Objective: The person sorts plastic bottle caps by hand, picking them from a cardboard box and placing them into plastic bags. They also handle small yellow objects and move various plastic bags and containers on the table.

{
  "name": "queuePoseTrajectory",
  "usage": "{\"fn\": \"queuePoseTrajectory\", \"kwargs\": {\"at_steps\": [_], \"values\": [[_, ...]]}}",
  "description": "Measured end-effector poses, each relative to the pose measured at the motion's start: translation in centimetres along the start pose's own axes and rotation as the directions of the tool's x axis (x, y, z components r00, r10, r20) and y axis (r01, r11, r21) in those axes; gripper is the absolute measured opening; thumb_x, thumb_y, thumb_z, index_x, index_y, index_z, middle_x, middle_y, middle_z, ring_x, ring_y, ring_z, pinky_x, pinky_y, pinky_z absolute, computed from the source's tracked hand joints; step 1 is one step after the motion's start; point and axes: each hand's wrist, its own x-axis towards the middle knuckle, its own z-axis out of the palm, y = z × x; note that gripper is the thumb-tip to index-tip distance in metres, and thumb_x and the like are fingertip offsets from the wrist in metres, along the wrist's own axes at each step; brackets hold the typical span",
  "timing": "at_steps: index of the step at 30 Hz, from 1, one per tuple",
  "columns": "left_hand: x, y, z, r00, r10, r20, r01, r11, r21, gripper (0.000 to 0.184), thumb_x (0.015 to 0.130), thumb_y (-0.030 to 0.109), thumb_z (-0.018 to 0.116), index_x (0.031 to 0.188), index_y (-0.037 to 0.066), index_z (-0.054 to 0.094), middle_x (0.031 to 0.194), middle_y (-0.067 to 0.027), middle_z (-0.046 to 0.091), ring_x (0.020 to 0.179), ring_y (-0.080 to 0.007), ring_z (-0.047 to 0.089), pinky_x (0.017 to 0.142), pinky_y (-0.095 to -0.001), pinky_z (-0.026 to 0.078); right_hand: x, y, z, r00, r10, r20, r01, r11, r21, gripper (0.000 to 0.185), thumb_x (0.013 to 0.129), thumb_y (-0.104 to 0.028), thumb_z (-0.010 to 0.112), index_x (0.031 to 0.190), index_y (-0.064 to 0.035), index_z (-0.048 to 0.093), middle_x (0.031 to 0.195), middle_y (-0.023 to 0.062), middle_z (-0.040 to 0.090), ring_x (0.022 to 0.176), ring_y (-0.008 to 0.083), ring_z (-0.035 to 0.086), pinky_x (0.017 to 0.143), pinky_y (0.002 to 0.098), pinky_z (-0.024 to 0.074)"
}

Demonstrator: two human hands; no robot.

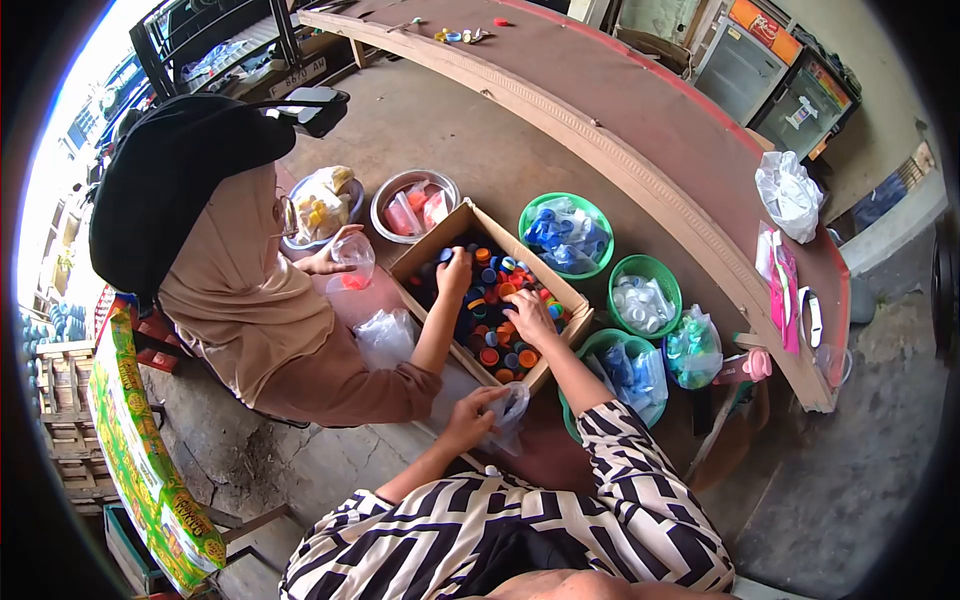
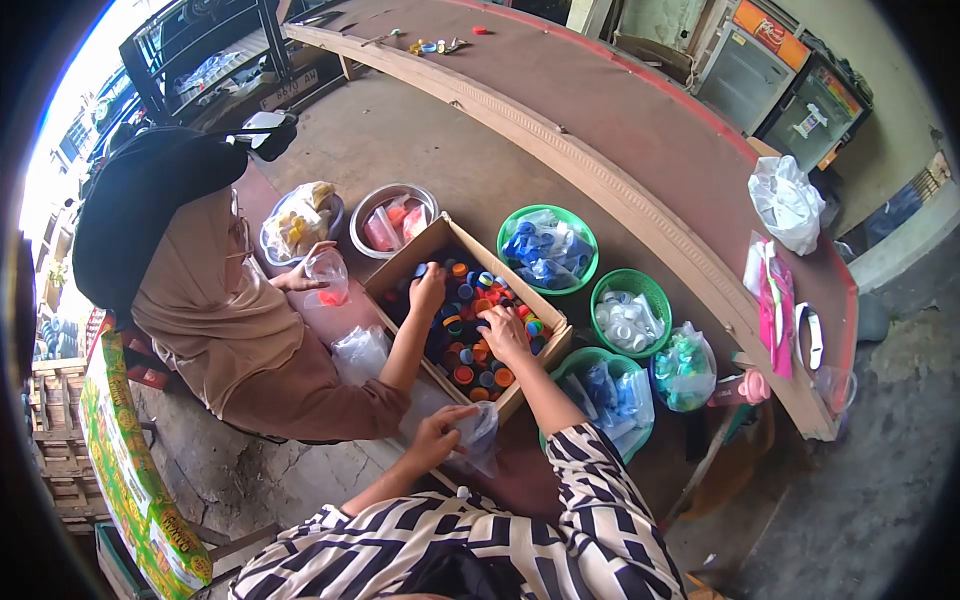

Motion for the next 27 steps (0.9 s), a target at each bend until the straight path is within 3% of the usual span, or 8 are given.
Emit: {"fn": "queuePoseTrajectory", "kwargs": {"at_steps": [3,5,9,11,13,14,19,27], "values": [[1.1,-0.1,-0.3,1.0,-0.023,0.005,0.023,0.999,-0.026,0.052,0.077,-0.008,0.039,0.125,0.001,0.056,0.128,-0.0097,0.047,0.105,-0.0199,0.057,0.075,-0.0299,0.06,-1.6,0.2,-2.0,0.989,0.111,0.099,-0.139,0.924,0.357,0.024,0.081,-0.017,0.069,0.102,-0.006,0.065,0.1,0.0116,0.06,0.092,0.0278,0.06,0.084,0.0367,0.0487],[1.5,0.8,0.0,0.999,-0.03,0.016,0.031,0.999,-0.045,0.052,0.077,-0.008,0.039,0.126,0.002,0.056,0.127,-0.0097,0.048,0.105,-0.0199,0.057,0.075,-0.03,0.06,-3.0,-0.7,-4.1,0.946,0.177,0.27,-0.314,0.703,0.638,0.02,0.088,-0.012,0.065,0.106,-0.0043,0.062,0.103,0.0069,0.064,0.092,0.0126,0.061,0.081,0.0282,0.0498],[1.8,1.1,0.4,1.0,-0.026,-0.003,0.026,0.999,-0.041,0.051,0.078,-0.008,0.041,0.127,0.0,0.054,0.129,-0.0097,0.046,0.105,-0.0203,0.057,0.074,-0.0303,0.06,-7.2,-4.1,-8.3,0.922,0.025,0.387,-0.36,0.429,0.829,0.018,0.088,-0.009,0.064,0.106,-0.0044,0.062,0.103,0.0031,0.064,0.095,0.0106,0.059,0.083,0.0274,0.0487],[1.8,0.7,0.7,0.997,-0.021,-0.069,0.017,0.999,-0.05,0.049,0.079,-0.007,0.042,0.127,-0.002,0.053,0.128,-0.0096,0.045,0.105,-0.0204,0.057,0.073,-0.0306,0.06,-9.1,-6.0,-9.7,0.919,-0.034,0.392,-0.308,0.557,0.771,0.017,0.087,-0.011,0.065,0.102,-0.0044,0.063,0.1,0.0042,0.063,0.098,0.0146,0.06,0.087,0.0305,0.0468],[1.6,0.9,1.1,0.997,-0.008,-0.074,0.004,0.998,-0.056,0.05,0.079,-0.007,0.042,0.128,-0.001,0.053,0.128,-0.0098,0.046,0.103,-0.0197,0.057,0.07,-0.0296,0.06,-10.1,-7.2,-10.8,0.928,-0.184,0.323,-0.005,0.863,0.506,0.016,0.085,-0.015,0.066,0.098,-0.0048,0.066,0.103,0.0073,0.064,0.101,0.0215,0.06,0.09,0.034,0.0453],[1.5,1.0,1.3,0.996,0.007,-0.085,-0.013,0.998,-0.066,0.05,0.079,-0.007,0.043,0.128,0.0,0.053,0.127,-0.01,0.047,0.101,-0.019,0.058,0.068,-0.0286,0.061,-10.7,-6.9,-10.1,0.938,-0.246,0.244,0.095,0.859,0.503,0.016,0.084,-0.018,0.066,0.094,-0.0054,0.068,0.102,0.0089,0.065,0.102,0.026,0.059,0.091,0.0359,0.0447],[0.9,0.5,1.3,0.995,0.023,-0.099,-0.028,0.998,-0.053,0.051,0.079,-0.007,0.043,0.128,0.001,0.054,0.127,-0.0093,0.047,0.103,-0.0188,0.057,0.069,-0.0286,0.061,-8.4,-5.7,-10.2,0.976,-0.09,0.199,-0.026,0.856,0.517,0.016,0.085,-0.019,0.065,0.093,-0.0055,0.069,0.098,0.0097,0.065,0.096,0.0248,0.061,0.085,0.0342,0.0474],[-0.5,1.9,1.8,0.998,-0.008,-0.067,0.01,1.0,0.024,0.055,0.078,-0.008,0.04,0.13,0.004,0.053,0.13,-0.0083,0.045,0.108,-0.0185,0.055,0.076,-0.0278,0.059,-1.2,2.1,-0.9,0.956,0.271,0.113,-0.287,0.943,0.166,0.015,0.083,-0.011,0.061,0.097,-0.0043,0.064,0.099,0.0169,0.061,0.095,0.0335,0.061,0.084,0.0403,0.0485]]}}
